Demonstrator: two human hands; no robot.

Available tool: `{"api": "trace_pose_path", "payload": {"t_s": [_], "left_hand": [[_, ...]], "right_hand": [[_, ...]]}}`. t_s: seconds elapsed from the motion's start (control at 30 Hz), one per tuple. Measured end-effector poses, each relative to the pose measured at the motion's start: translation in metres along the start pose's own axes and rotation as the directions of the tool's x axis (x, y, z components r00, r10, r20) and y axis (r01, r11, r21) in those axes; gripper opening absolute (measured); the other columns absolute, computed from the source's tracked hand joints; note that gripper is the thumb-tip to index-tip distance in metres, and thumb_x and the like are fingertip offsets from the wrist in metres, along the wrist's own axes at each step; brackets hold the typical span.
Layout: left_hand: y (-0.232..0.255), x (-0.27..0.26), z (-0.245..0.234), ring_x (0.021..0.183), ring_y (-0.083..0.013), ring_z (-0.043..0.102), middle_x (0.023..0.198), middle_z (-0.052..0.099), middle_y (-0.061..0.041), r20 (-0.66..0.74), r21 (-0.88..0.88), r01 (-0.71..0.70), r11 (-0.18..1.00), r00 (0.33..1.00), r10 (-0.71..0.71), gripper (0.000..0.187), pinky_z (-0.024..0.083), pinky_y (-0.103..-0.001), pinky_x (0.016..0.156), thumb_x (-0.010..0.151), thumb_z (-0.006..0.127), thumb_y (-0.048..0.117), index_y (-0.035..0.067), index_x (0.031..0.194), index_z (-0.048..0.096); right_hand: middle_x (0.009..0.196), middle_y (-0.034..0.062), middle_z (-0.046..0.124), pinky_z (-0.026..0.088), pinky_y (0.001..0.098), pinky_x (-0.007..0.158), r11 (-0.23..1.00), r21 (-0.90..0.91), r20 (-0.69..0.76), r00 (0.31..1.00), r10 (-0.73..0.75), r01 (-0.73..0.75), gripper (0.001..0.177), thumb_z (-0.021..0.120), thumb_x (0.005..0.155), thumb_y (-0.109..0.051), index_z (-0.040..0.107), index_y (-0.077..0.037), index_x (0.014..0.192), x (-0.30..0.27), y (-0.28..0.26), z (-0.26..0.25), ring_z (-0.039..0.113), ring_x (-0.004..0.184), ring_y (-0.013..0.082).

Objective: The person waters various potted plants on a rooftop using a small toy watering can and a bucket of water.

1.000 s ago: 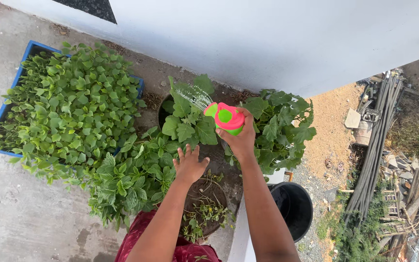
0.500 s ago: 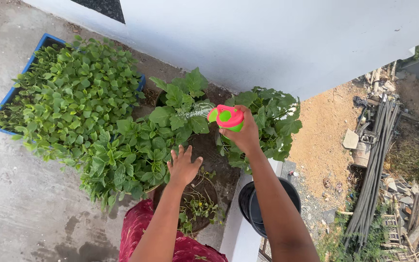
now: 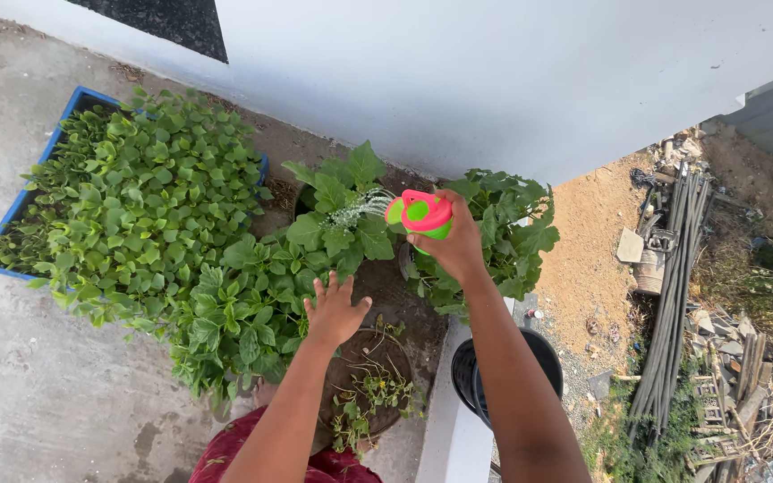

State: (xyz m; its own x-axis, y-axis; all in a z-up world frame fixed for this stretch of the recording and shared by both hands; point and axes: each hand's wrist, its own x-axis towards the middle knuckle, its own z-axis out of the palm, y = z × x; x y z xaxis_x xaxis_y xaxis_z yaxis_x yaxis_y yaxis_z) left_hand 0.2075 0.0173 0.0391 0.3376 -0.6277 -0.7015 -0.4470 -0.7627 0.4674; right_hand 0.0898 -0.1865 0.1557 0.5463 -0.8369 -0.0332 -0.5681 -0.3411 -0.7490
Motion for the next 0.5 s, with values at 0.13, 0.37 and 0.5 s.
{"api": "trace_pose_path", "payload": {"t_s": [0.13,0.37,0.5], "left_hand": [[-0.020,0.005,-0.023,0.160,-0.0342,-0.003,0.173,0.007,-0.006,-0.006,0.007,0.013,1.000,1.000,-0.013,0.076,0.005,-0.062,0.125,0.096,0.053,0.057,0.026,0.161,0.029],[-0.028,0.007,-0.047,0.160,-0.0335,-0.002,0.173,0.008,-0.005,0.008,0.027,0.006,1.000,1.000,-0.006,0.076,0.005,-0.061,0.126,0.096,0.052,0.058,0.027,0.162,0.028],[-0.031,0.007,-0.047,0.160,-0.0324,-0.004,0.173,0.007,-0.005,0.016,0.020,-0.007,1.000,1.000,0.006,0.076,0.004,-0.061,0.126,0.097,0.050,0.058,0.028,0.162,0.027]], "right_hand": [[0.127,0.0080,0.066,0.049,0.0423,0.103,0.998,-0.044,-0.004,0.999,0.051,-0.051,0.087,0.095,0.063,-0.029,0.052,-0.014,0.136,0.020,-0.008,0.007,0.063,0.122,0.0278],[0.131,0.0070,0.064,0.049,0.0433,0.104,0.994,-0.080,-0.143,0.988,0.061,-0.073,0.083,0.095,0.065,-0.029,0.052,-0.015,0.135,0.046,-0.009,0.003,0.062,0.124,0.0274],[0.134,0.0079,0.060,0.049,0.0439,0.105,0.984,-0.116,-0.178,0.977,0.114,-0.136,0.087,0.095,0.066,-0.031,0.048,-0.015,0.138,0.059,-0.012,-0.005,0.059,0.126,0.0282]]}}
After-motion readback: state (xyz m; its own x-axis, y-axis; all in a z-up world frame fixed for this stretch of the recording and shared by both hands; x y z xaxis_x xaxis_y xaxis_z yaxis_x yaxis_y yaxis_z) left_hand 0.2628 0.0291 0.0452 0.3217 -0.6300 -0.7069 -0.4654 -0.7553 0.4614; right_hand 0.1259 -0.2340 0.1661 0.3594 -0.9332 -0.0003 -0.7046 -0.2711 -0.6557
